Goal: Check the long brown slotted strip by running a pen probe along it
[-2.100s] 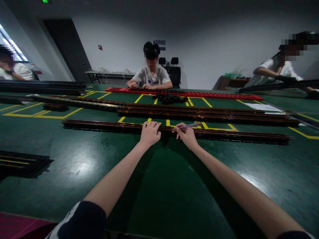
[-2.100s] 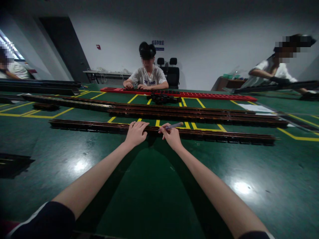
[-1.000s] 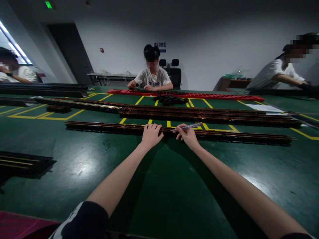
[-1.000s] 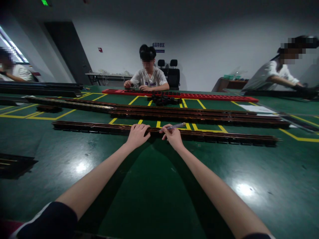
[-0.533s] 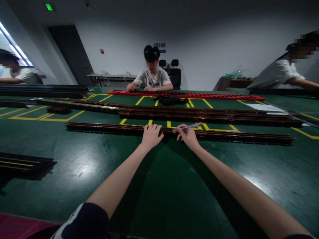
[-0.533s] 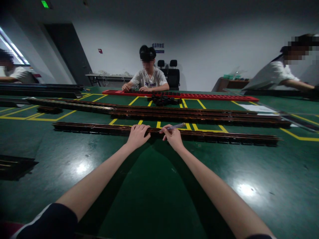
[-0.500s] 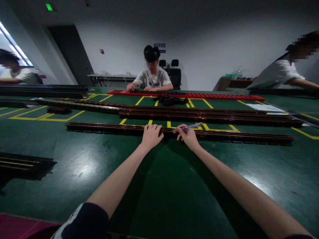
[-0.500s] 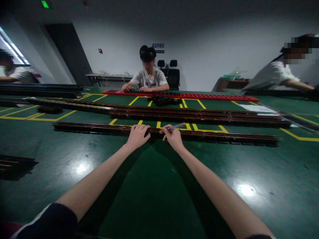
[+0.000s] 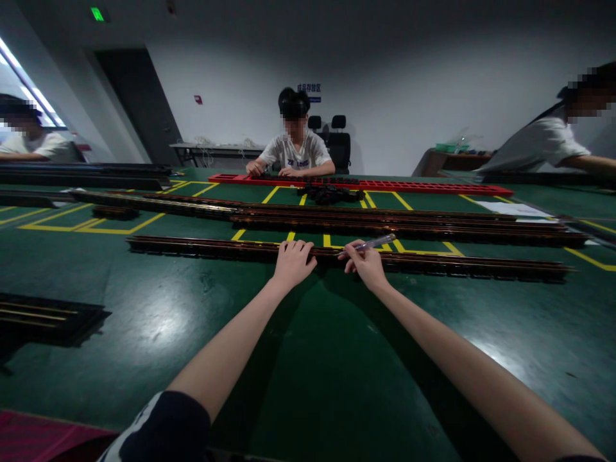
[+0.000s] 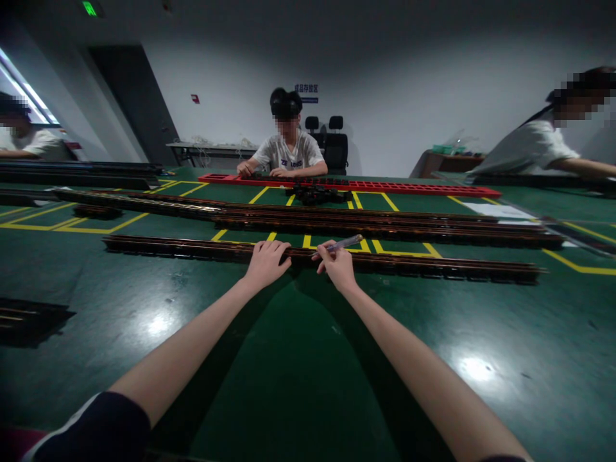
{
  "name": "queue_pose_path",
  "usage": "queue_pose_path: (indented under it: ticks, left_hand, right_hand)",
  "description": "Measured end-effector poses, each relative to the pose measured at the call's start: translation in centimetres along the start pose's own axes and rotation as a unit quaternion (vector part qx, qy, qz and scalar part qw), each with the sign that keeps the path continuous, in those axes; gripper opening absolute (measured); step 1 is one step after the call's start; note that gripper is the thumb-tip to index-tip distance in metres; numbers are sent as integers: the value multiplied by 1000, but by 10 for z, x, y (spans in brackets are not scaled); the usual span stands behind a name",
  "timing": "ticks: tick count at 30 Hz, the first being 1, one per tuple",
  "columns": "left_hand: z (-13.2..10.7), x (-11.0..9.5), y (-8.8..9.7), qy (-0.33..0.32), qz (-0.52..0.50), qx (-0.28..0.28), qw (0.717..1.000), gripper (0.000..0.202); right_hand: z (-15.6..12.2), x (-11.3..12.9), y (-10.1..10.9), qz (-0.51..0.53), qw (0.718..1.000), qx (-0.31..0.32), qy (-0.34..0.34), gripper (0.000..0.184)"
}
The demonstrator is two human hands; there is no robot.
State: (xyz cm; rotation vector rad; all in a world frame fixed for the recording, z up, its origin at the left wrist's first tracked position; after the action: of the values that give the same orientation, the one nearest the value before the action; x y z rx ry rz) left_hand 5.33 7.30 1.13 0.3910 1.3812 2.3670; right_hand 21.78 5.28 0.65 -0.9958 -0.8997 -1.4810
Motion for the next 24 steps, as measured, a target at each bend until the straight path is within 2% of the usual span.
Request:
queue_pose_path:
  ticks: [24]
  left_hand:
    - [0,-3,3,-5,12,-29,999,35]
  right_hand:
    - [-2,6,-2,7,1000,7,10,42]
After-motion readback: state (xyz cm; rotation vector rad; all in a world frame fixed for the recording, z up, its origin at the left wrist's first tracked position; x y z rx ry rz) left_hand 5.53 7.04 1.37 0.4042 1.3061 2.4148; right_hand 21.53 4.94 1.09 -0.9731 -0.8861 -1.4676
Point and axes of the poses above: each hand's wrist, its own z-axis towards the middle knuckle, its own y-axis out of the back of the hand, x = y × z, the point moved 8 cm from there along z, towards the middle knuckle, and after that the axes turned 8 degrees about z, right-handed, at the moved point
